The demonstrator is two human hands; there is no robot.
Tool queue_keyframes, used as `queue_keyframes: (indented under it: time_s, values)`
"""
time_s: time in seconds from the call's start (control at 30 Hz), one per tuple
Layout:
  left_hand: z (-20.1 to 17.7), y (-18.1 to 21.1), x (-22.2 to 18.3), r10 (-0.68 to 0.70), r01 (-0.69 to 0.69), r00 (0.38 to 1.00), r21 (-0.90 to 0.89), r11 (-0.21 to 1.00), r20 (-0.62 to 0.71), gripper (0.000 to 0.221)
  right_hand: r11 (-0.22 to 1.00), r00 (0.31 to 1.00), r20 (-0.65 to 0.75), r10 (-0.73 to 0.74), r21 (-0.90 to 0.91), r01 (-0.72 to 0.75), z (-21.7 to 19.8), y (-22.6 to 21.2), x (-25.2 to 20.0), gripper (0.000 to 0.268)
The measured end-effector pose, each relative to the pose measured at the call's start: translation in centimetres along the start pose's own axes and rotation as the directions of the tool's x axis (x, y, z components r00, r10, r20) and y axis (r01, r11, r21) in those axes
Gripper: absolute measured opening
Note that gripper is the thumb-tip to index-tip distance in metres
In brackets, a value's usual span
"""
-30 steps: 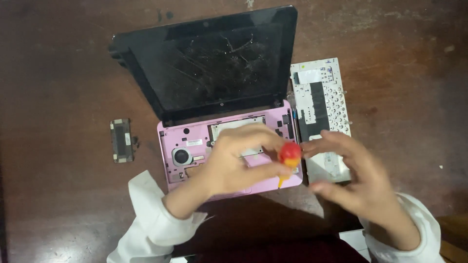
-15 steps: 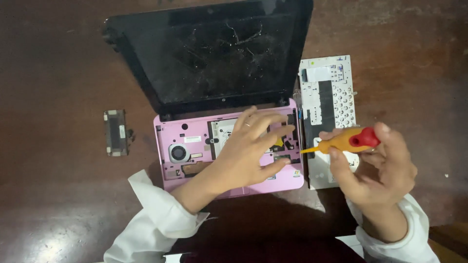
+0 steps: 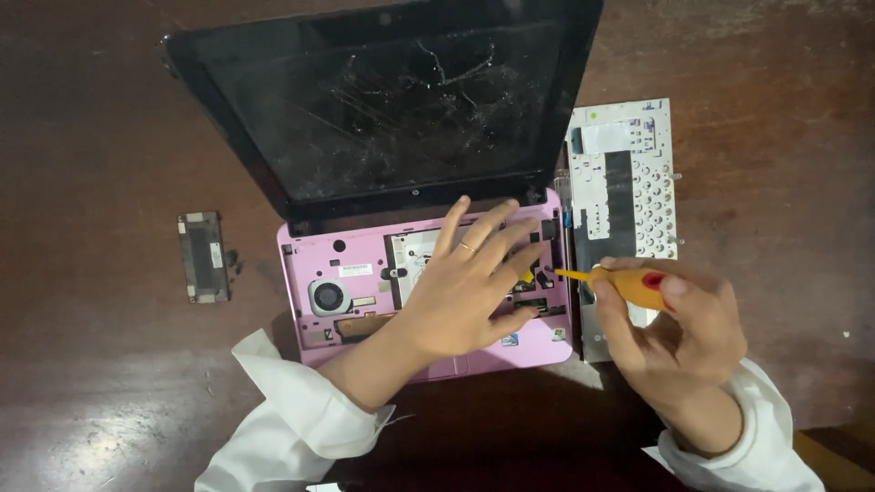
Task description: Disassembling a laptop by unscrewing the casing, removing the keyboard, and accessing internal hardware components.
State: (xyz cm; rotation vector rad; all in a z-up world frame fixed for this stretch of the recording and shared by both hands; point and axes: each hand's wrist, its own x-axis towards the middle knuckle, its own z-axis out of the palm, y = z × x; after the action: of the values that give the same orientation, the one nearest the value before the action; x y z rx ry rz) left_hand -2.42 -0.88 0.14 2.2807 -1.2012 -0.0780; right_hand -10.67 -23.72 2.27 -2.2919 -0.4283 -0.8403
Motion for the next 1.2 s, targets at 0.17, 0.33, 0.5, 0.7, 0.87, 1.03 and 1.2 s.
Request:
queue_keyframes:
  time_s: [0.17,0.33,0.5,0.7,0.87,1.03,1.2]
  values:
    - [0.0,-0.1,0.0,0.01,-0.01,1.0,0.003,1.0,-0.014,0.063,0.992,0.997,0.013,-0.08,-0.095,0.081,0.0,0.0,-0.4,0.062]
    - [0.0,-0.1,0.0,0.012,-0.012,0.999,0.008,1.0,-0.038,0.062,0.969,0.994,-0.003,-0.113,-0.22,0.11,-0.2,-0.4,-0.7,0.057]
    - [0.2,-0.1,-0.1,0.015,-0.015,0.999,0.02,1.0,-0.029,0.063,0.956,0.993,0.041,-0.112,-0.268,0.119,-0.3,-2.1,0.4,0.051]
    - [0.4,-0.2,-0.2,0.018,-0.017,0.999,0.025,1.0,-0.04,0.062,0.971,0.989,0.082,-0.121,-0.197,0.135,-0.7,-1.8,-0.4,0.054]
    - [0.7,-0.3,-0.3,0.015,-0.015,0.999,-0.003,1.0,-0.05,0.06,0.968,0.988,0.072,-0.139,-0.202,0.151,-0.5,-1.9,-0.2,0.049]
    - [0.4,-0.2,-0.2,0.021,-0.02,0.999,0.023,1.0,-0.046,0.062,0.929,0.985,0.068,-0.16,-0.326,0.173,-0.3,-1.7,-1.1,0.05]
    - [0.1,0.0,0.0,0.016,-0.015,0.999,0.035,0.999,-0.028,0.061,0.93,0.993,0.013,-0.118,-0.349,0.115,0.4,-1.7,0.6,0.055]
